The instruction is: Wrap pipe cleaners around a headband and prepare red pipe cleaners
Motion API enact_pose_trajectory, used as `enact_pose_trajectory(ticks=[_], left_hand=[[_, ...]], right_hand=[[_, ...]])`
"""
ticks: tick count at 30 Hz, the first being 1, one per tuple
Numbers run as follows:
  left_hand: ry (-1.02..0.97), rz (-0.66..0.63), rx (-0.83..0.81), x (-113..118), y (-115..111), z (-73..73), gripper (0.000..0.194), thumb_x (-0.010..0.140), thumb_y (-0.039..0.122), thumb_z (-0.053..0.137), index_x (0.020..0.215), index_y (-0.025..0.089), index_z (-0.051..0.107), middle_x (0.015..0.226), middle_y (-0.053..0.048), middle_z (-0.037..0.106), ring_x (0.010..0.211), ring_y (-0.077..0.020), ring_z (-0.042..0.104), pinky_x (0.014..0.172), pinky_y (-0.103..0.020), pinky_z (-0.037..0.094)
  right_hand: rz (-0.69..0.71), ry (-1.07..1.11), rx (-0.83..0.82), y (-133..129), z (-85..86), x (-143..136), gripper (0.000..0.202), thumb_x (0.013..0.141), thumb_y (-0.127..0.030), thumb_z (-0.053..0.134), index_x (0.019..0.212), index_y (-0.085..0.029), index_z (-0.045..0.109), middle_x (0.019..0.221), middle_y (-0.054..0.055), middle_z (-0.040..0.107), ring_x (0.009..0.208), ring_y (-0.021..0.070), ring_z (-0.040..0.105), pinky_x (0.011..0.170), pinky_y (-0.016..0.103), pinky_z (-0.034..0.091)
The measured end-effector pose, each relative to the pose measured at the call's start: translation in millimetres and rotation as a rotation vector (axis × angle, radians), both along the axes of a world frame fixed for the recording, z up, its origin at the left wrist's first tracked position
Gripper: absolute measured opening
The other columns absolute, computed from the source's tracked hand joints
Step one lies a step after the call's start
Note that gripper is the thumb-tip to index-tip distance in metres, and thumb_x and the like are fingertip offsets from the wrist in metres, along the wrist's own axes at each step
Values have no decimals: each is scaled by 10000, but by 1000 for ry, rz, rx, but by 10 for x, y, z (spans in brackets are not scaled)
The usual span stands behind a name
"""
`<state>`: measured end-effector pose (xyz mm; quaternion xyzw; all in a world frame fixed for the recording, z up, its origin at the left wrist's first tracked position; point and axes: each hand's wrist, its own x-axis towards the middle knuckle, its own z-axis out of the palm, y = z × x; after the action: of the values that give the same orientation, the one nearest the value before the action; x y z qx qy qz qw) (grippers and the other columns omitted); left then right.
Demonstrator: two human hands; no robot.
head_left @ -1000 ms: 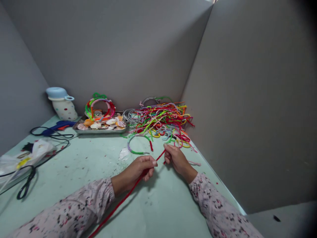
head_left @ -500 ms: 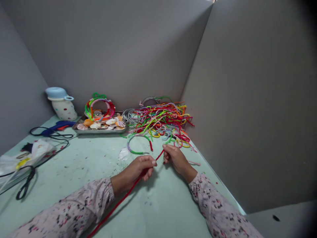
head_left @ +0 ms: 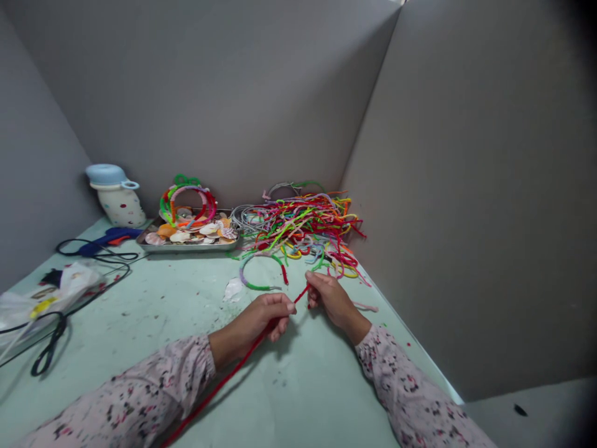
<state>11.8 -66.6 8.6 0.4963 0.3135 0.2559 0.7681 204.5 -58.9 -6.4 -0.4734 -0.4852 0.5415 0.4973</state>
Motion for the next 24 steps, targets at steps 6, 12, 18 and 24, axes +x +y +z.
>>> enact_pose_trajectory(ticks=[6, 12, 18, 24], left_hand=[[-11, 7, 2, -6, 9, -24, 172, 775, 308, 623, 750, 156, 547, 466, 47, 525, 326, -46, 388, 350, -164, 266], [-28, 13, -9, -17, 19, -53, 187, 789, 320, 624, 759, 148, 557, 479, 44, 535, 333, -40, 400, 354, -158, 268], [-42, 42, -63, -19, 64, -97, 244, 809, 379, 617, 820, 137, 580, 494, 37, 541, 333, -41, 405, 343, -148, 273], [-48, 75, -117, -14, 60, -81, 230, 825, 344, 605, 833, 114, 594, 487, 36, 521, 330, -34, 397, 338, -133, 270]], right_hand=[[-2, -19, 40, -2, 13, 6, 430, 807, -548, 601, 611, -193, 460, 522, -56, 442, 436, 91, 469, 461, 222, 357], [-11, -45, 54, 0, 16, 20, 431, 808, -552, 596, 614, -198, 448, 523, -56, 445, 450, 93, 456, 478, 226, 354], [-20, -126, 121, 14, 1, 50, 410, 850, -542, 548, 645, -196, 465, 525, -43, 482, 472, 99, 448, 495, 227, 355], [-37, -213, 152, 22, -4, 74, 387, 870, -520, 522, 664, -194, 488, 541, -35, 520, 495, 105, 463, 507, 228, 374]])
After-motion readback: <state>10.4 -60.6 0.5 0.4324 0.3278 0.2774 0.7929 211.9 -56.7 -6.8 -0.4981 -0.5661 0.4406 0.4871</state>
